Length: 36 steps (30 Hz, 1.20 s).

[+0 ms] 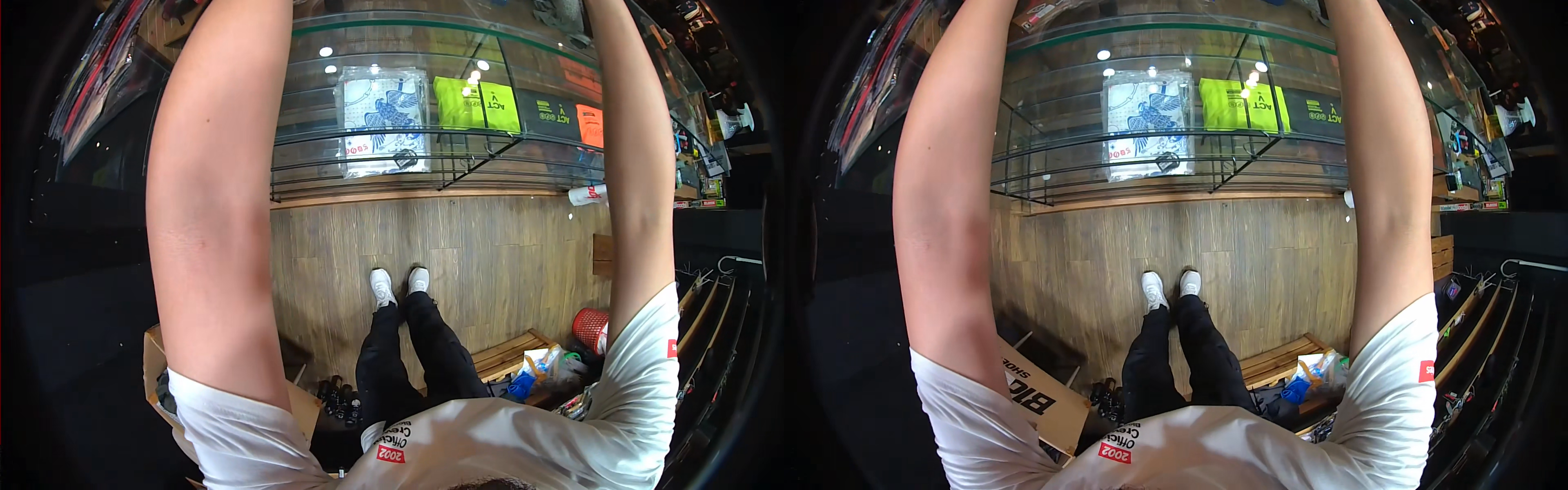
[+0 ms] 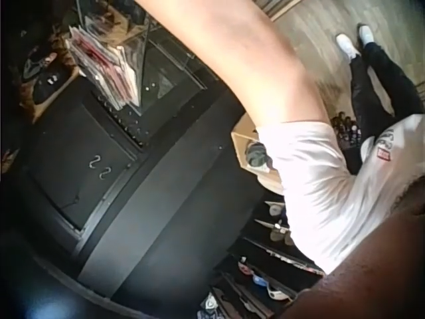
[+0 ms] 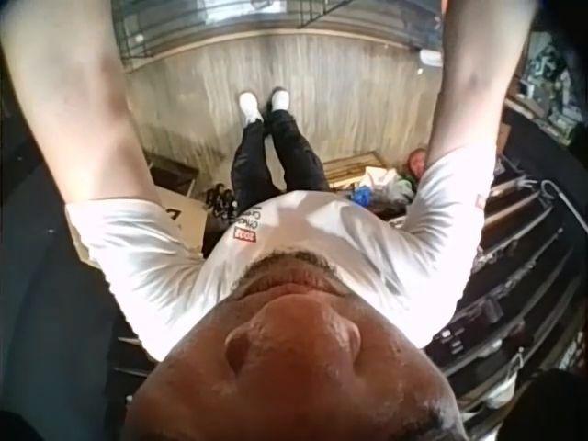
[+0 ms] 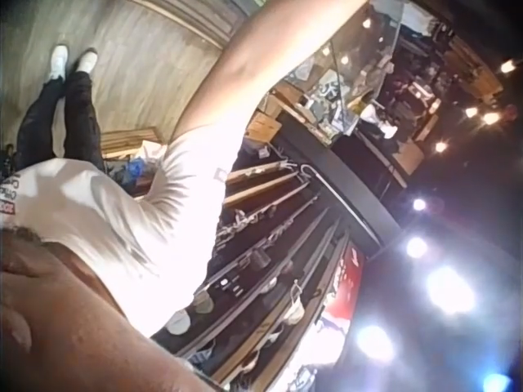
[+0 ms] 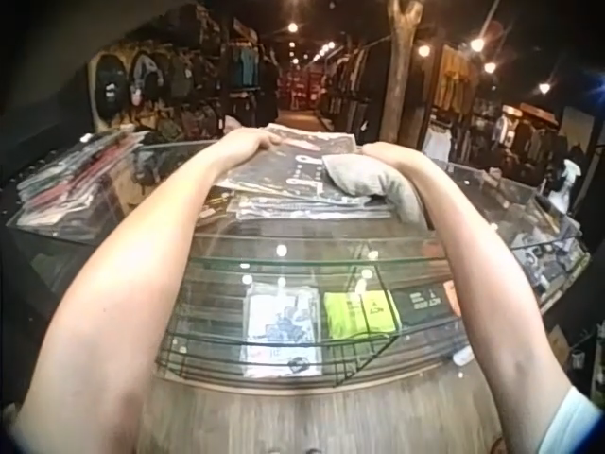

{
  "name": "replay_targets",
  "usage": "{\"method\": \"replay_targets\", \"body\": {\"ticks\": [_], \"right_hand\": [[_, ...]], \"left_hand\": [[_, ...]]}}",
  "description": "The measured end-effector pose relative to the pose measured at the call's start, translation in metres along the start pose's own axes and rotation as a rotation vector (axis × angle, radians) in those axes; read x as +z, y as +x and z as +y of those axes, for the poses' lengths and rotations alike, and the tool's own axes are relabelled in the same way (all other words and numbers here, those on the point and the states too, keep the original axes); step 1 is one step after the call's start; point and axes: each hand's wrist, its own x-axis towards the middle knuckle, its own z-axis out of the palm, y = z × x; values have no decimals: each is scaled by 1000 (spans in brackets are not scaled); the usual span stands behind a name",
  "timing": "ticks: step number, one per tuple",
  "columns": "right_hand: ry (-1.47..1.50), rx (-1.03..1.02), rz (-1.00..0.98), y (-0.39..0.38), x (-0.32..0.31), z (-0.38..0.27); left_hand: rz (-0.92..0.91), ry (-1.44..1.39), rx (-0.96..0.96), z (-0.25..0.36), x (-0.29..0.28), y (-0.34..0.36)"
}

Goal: Wiping down a glass display counter and cleaning packaged merchandise in a clothing store.

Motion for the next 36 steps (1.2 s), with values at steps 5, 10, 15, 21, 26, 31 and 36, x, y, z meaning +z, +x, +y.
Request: {"method": "replay_targets", "body": {"ticks": [5,10,15,21,26,31,36], "right_hand": [[68,-83,-12,16,-18,19],[-35,-10,0,-2,7,-6],[28,-63,-24,21,-21,29],[-230,-309,-2,-7,11,18],[-274,-3,244,-33,56,-33],[-265,94,217,-55,43,-35],[-232,142,207,-67,44,-35]], "left_hand": [[-10,-62,-56,-2,-2,10],[-215,-315,-242,-6,-22,8],[45,-236,-7,9,11,1],[81,-196,-100,22,25,-26],[187,-234,-225,12,10,-45],[233,-218,-208,30,32,-49],[202,-312,-249,25,41,-46]]}}
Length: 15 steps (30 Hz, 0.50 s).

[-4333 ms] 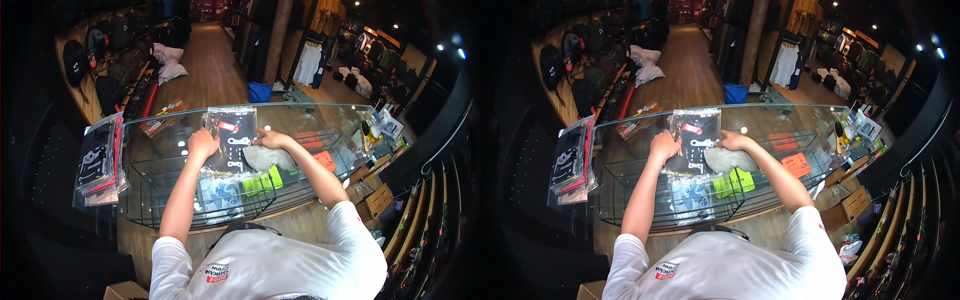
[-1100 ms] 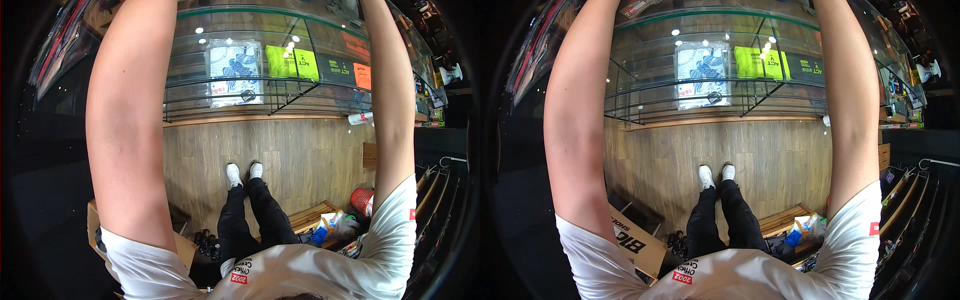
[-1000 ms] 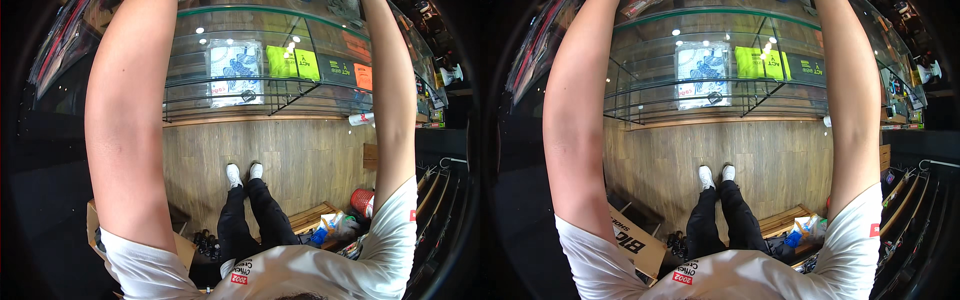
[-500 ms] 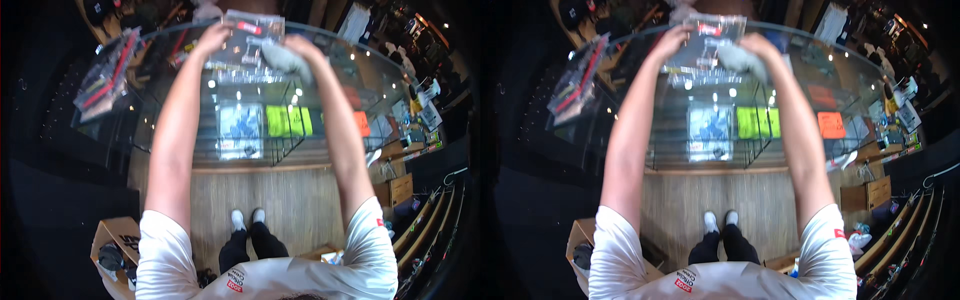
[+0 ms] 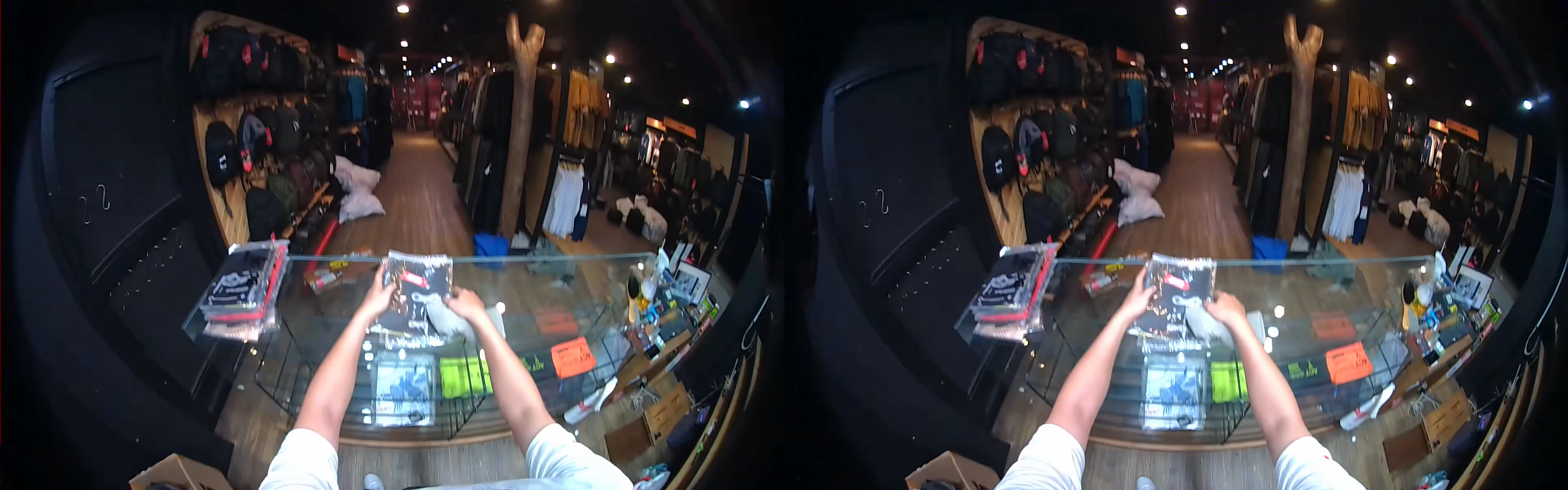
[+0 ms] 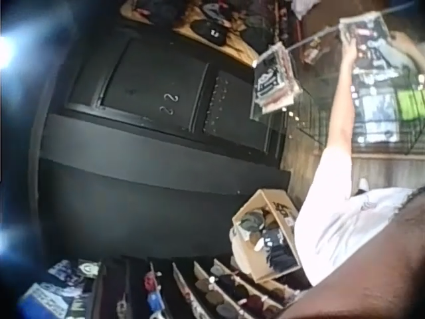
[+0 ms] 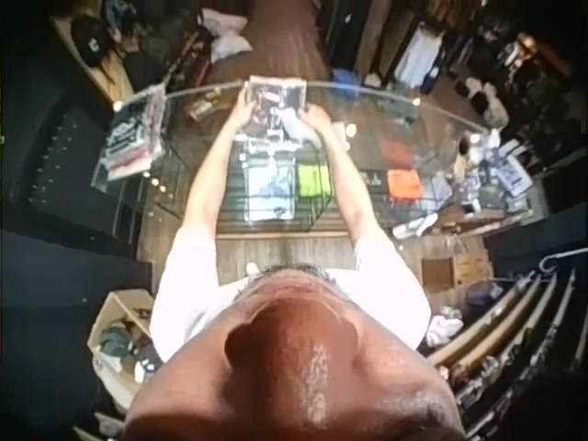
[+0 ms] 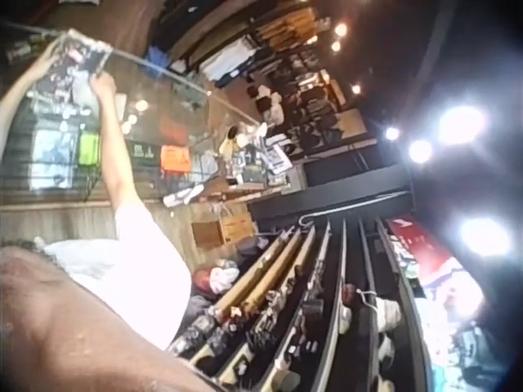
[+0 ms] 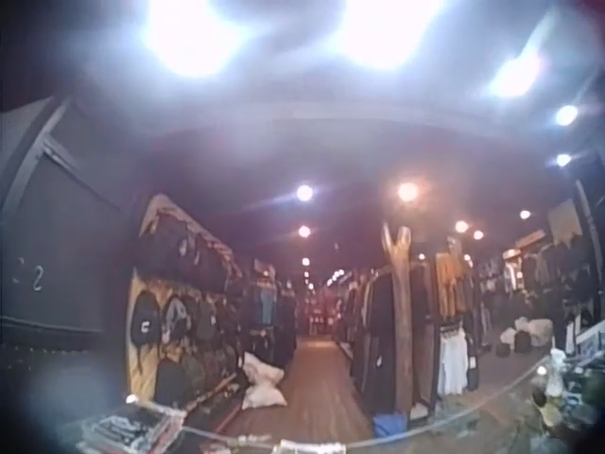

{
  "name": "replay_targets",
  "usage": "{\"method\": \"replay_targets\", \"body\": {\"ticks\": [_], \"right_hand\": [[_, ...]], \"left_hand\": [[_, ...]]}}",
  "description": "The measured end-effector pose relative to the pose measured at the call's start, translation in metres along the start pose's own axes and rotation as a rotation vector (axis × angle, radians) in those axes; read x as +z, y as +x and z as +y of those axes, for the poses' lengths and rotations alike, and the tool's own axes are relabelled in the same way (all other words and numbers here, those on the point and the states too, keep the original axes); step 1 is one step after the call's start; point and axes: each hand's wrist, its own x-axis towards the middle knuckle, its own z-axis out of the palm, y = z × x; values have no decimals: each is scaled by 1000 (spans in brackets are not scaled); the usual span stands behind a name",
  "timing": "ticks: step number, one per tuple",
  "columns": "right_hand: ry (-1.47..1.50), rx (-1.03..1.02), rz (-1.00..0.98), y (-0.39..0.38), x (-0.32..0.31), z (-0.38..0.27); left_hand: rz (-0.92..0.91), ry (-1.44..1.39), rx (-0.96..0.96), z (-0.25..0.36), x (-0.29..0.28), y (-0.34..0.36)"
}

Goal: Wiping down a glass display counter and cleaning packaged merchandise in a clothing store.

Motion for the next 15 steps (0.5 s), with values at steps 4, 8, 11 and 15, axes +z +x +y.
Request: {"method": "replay_targets", "body": {"ticks": [4,8,11,15], "right_hand": [[-50,53,-54,-11,-8,-24],[-57,94,-42,-15,-16,-32],[61,108,-139,-17,-17,-59],[56,135,-112,-13,-6,-57]], "left_hand": [[12,18,-74,-19,-14,13],[26,-11,-219,8,-6,12],[88,35,-78,-14,-17,23],[-56,190,-156,15,-24,16]]}}
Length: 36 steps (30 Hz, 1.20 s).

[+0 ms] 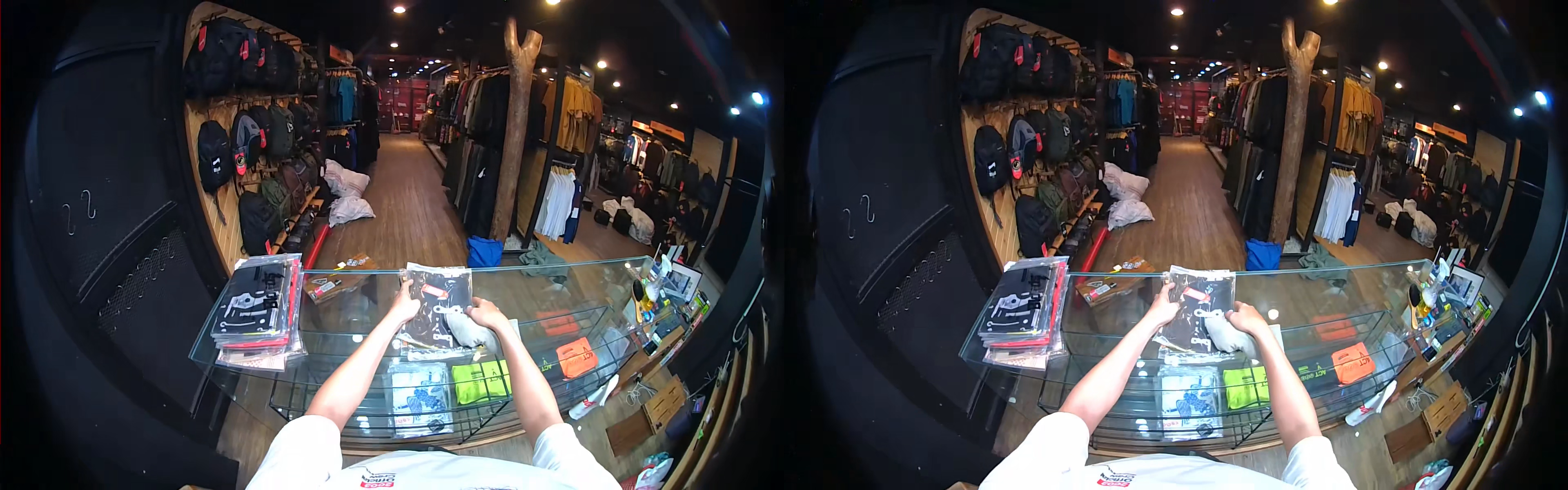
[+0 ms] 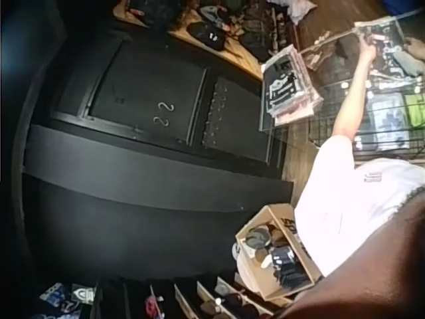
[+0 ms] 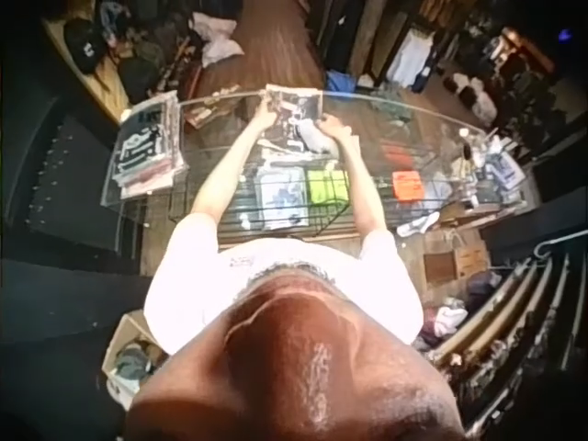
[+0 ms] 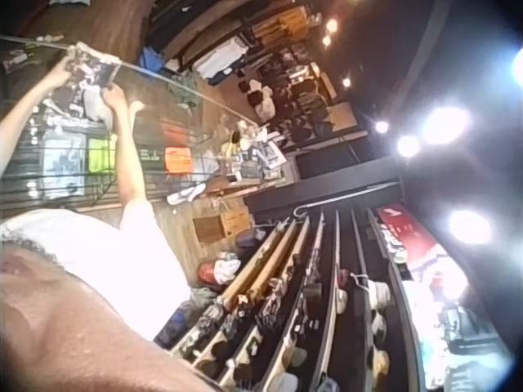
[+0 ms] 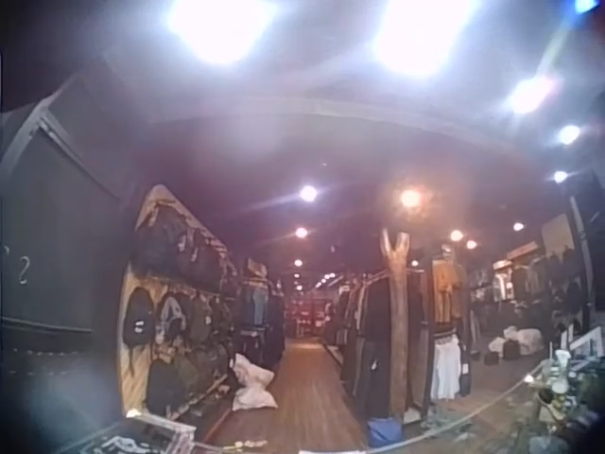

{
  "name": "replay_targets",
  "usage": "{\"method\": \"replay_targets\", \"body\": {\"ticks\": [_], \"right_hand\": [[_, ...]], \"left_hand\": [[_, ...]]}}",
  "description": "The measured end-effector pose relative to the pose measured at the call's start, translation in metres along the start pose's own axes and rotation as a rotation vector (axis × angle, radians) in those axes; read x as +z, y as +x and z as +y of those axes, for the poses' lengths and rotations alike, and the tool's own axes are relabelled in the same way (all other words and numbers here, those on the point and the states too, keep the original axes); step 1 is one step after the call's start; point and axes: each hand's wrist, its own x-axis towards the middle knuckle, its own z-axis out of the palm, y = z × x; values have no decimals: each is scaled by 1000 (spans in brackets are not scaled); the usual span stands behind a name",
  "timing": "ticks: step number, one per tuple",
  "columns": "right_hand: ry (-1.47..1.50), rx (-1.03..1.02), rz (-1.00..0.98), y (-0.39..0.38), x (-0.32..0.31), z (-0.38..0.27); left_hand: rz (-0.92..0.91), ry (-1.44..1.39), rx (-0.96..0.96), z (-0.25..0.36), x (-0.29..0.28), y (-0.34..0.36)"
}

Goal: Wiping down a glass display counter and cleaning packaged merchandise in a clothing store.

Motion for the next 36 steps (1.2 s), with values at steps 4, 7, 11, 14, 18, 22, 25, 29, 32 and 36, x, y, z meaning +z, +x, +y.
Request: {"method": "replay_targets", "body": {"ticks": [4,7,11,14,18,22,25,29,32,36], "right_hand": [[-98,-81,19,33,19,5],[-42,-173,68,72,25,49],[-55,-227,8,74,17,20],[67,-213,19,61,9,29],[99,-146,-77,62,11,15],[82,-159,27,52,30,0],[64,-155,97,52,29,17],[69,-167,95,39,29,22],[42,-175,102,23,33,8],[50,-141,176,39,27,47]], "left_hand": [[84,-124,122,-32,3,16],[-87,-285,-97,4,-9,6],[-48,-320,64,-21,-26,19],[-145,-249,-34,0,-17,13],[-81,-248,18,-15,-21,25],[-46,-359,32,-34,-36,17],[5,-240,-13,-16,-22,5],[181,-185,-77,-22,-11,-3],[172,-37,-25,-45,-29,-4],[-61,-226,-44,-3,0,-17]]}}
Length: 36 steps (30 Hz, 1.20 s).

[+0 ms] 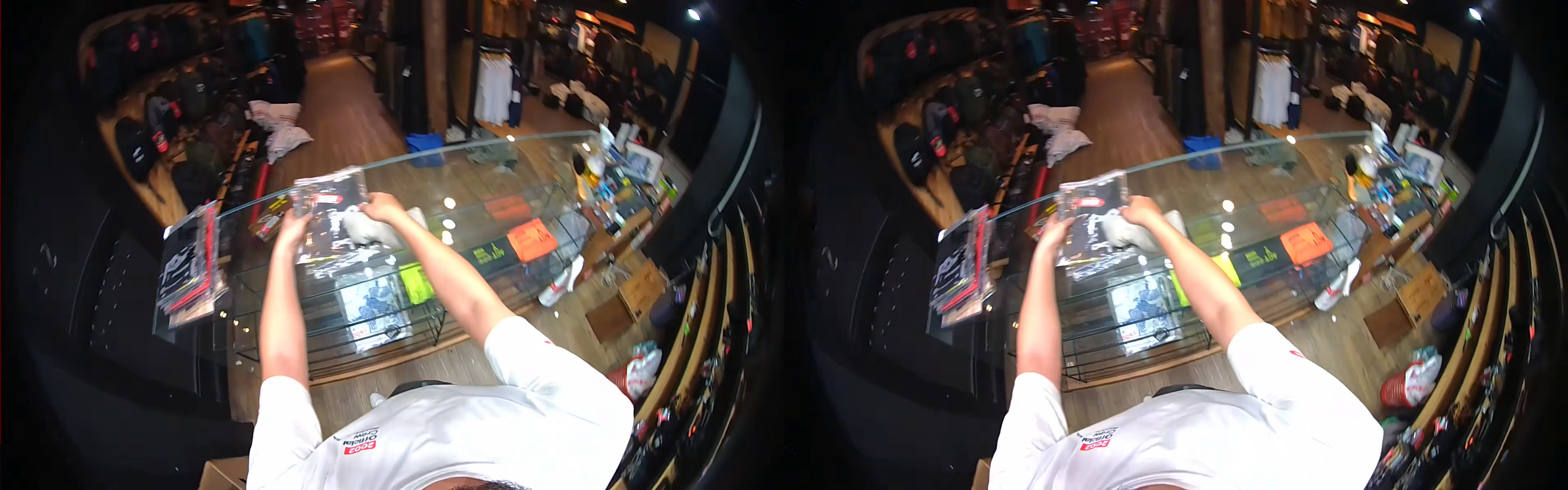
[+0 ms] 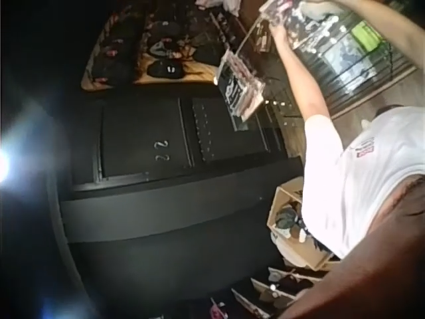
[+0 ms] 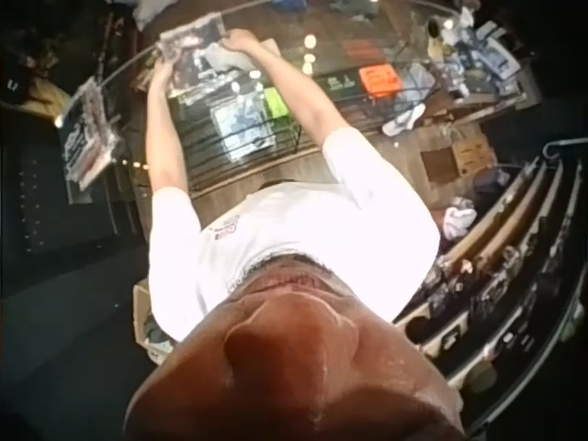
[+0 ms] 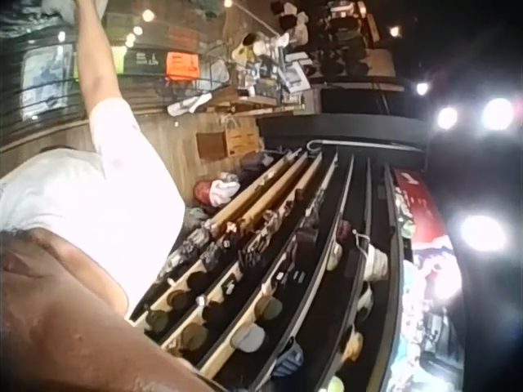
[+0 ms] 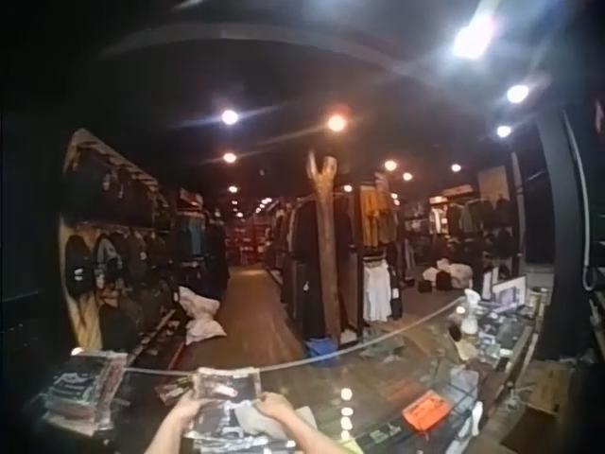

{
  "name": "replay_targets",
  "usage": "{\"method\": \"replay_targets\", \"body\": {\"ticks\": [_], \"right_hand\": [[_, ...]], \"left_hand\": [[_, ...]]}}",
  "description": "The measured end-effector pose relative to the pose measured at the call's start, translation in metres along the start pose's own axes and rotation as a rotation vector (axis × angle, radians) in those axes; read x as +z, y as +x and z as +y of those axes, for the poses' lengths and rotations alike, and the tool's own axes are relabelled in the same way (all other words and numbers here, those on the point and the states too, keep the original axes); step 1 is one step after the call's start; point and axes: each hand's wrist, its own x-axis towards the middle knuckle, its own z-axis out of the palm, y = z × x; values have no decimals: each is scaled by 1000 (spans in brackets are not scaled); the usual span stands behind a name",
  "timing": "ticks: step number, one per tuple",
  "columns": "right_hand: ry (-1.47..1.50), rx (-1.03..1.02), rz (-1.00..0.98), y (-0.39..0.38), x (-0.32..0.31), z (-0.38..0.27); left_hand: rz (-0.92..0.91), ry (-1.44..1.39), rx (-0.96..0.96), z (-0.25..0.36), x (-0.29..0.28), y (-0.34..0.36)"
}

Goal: Wiping down a glass display counter and cleaning packaged merchandise in a clothing store.

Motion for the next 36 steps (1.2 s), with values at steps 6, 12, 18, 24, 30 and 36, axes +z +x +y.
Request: {"method": "replay_targets", "body": {"ticks": [6,12,18,24,30,36], "right_hand": [[162,34,-65,-2,-9,-16],[830,57,-70,-75,-26,-9],[886,223,238,-119,-58,49],[762,204,346,-132,-39,21],[761,248,232,-127,-58,49],[854,221,431,-100,-108,73]], "left_hand": [[-50,-185,-80,10,-16,-2],[230,55,106,-27,-50,10],[105,-152,59,-10,9,-4],[204,86,196,-30,-45,3],[224,21,79,-41,-10,17],[129,-131,11,-61,-55,59]]}}
